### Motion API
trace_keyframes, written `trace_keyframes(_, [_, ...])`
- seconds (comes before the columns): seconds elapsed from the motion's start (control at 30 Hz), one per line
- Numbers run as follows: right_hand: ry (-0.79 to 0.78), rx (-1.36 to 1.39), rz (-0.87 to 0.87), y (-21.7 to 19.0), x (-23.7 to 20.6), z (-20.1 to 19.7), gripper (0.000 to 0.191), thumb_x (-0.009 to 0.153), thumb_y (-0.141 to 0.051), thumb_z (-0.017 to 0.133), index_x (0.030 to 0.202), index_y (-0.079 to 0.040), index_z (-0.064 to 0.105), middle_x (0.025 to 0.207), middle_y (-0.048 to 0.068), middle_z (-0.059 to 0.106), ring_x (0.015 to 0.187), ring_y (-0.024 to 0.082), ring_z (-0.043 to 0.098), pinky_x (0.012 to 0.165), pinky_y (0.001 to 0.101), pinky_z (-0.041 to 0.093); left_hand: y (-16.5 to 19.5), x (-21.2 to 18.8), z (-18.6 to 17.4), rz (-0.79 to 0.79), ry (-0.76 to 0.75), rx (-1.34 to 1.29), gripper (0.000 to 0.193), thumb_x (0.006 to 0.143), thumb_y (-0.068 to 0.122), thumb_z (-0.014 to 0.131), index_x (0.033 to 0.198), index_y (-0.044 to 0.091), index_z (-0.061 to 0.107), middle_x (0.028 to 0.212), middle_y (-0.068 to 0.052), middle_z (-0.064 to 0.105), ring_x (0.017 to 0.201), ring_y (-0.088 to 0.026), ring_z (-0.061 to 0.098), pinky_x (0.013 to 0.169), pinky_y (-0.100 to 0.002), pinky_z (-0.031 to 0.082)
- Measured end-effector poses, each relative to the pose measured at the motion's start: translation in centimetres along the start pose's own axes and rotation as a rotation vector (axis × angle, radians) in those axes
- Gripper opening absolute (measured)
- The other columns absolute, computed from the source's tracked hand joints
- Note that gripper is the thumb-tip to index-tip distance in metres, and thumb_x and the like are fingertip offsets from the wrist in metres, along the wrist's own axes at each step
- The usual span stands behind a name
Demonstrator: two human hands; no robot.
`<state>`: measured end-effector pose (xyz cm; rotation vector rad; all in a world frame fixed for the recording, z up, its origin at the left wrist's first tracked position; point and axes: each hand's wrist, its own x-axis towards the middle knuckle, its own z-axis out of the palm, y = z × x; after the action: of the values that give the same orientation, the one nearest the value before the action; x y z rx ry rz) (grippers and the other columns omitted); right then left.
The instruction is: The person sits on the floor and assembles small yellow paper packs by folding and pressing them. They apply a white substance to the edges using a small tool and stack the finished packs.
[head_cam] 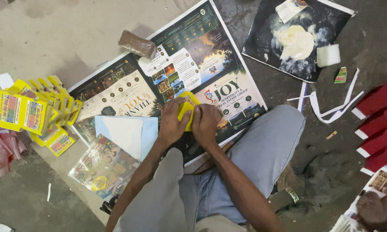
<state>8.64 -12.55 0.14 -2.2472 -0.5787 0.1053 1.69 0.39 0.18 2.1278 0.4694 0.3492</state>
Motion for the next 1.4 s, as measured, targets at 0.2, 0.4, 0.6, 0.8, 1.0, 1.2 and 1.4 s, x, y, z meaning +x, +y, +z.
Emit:
trace_keyframes(0.2, [-0.010, -0.056, -0.008, -0.1, -0.1, 0.0, 0.037, 0.106, -0.025, 0.053, 0.126, 0.004, 0.063, 0.110, 0.018, 0.062, 0.111, 0.037, 0.053, 0.098, 0.0538, 0.034, 0.7, 0.0, -0.4, -0.060, -0.034, 0.012, 0.043, 0.097, 0.023, 0.067, 0.132, 0.001, 0.056, 0.129, -0.021, 0.059, 0.124, -0.040, 0.051, 0.109, -0.051, 0.039])
trace_keyframes(0.4, [-0.034, -0.043, -0.019, -1.0, -0.9, -0.7, 0.030, 0.106, -0.025, 0.052, 0.120, -0.003, 0.066, 0.112, 0.020, 0.060, 0.111, 0.037, 0.054, 0.095, 0.0505, 0.036, 0.7, 0.1, -0.5, -0.012, 0.018, 0.025, 0.044, 0.093, 0.021, 0.070, 0.129, 0.000, 0.056, 0.139, -0.027, 0.052, 0.128, -0.042, 0.048, 0.110, -0.052, 0.038])
trace_keyframes(0.6, [-0.142, -0.026, 0.118, -0.7, -0.1, -0.6, 0.031, 0.104, -0.029, 0.055, 0.116, -0.002, 0.065, 0.109, 0.015, 0.063, 0.110, 0.035, 0.056, 0.099, 0.0544, 0.034, 0.1, 0.0, -0.3, -0.009, -0.007, -0.024, 0.051, 0.094, 0.020, 0.068, 0.136, -0.004, 0.051, 0.141, -0.025, 0.054, 0.130, -0.044, 0.048, 0.113, -0.054, 0.037])
trace_keyframes(0.8, [-0.070, -0.161, -0.047, -0.9, -0.7, -0.6, 0.031, 0.102, -0.026, 0.057, 0.120, -0.001, 0.065, 0.117, 0.019, 0.058, 0.116, 0.038, 0.052, 0.102, 0.0551, 0.034, -0.3, 0.0, -0.2, -0.004, -0.028, 0.001, 0.044, 0.092, 0.020, 0.068, 0.129, -0.002, 0.057, 0.146, -0.025, 0.052, 0.138, -0.044, 0.045, 0.119, -0.054, 0.033])
trace_keyframes(1.0, [-0.078, -0.133, -0.010, -1.5, -1.3, -0.6, 0.036, 0.101, -0.022, 0.058, 0.127, 0.002, 0.063, 0.126, 0.020, 0.058, 0.121, 0.040, 0.051, 0.104, 0.0545, 0.035, -0.4, -0.3, 0.1, -0.034, -0.034, 0.004, 0.045, 0.094, 0.021, 0.068, 0.132, -0.001, 0.057, 0.156, -0.028, 0.045, 0.146, -0.046, 0.038, 0.119, -0.055, 0.029])
trace_keyframes(1.2, [-0.043, -0.158, -0.095, -1.6, -1.4, -0.5, 0.035, 0.103, -0.021, 0.057, 0.129, 0.003, 0.060, 0.134, 0.022, 0.055, 0.129, 0.041, 0.047, 0.109, 0.0554, 0.032, -0.4, -0.3, -0.1, -0.019, -0.044, 0.034, 0.046, 0.096, 0.023, 0.069, 0.135, 0.001, 0.058, 0.162, -0.032, 0.030, 0.149, -0.048, 0.031, 0.119, -0.057, 0.025])
trace_keyframes(1.4, [-0.062, -0.101, -0.037, -1.4, -1.4, -0.4, 0.036, 0.103, -0.023, 0.054, 0.128, 0.002, 0.060, 0.131, 0.021, 0.057, 0.126, 0.040, 0.049, 0.106, 0.0546, 0.034, 0.2, -0.3, -0.3, -0.020, -0.007, -0.023, 0.047, 0.096, 0.023, 0.068, 0.136, 0.002, 0.057, 0.160, -0.027, 0.039, 0.144, -0.045, 0.041, 0.118, -0.056, 0.031])
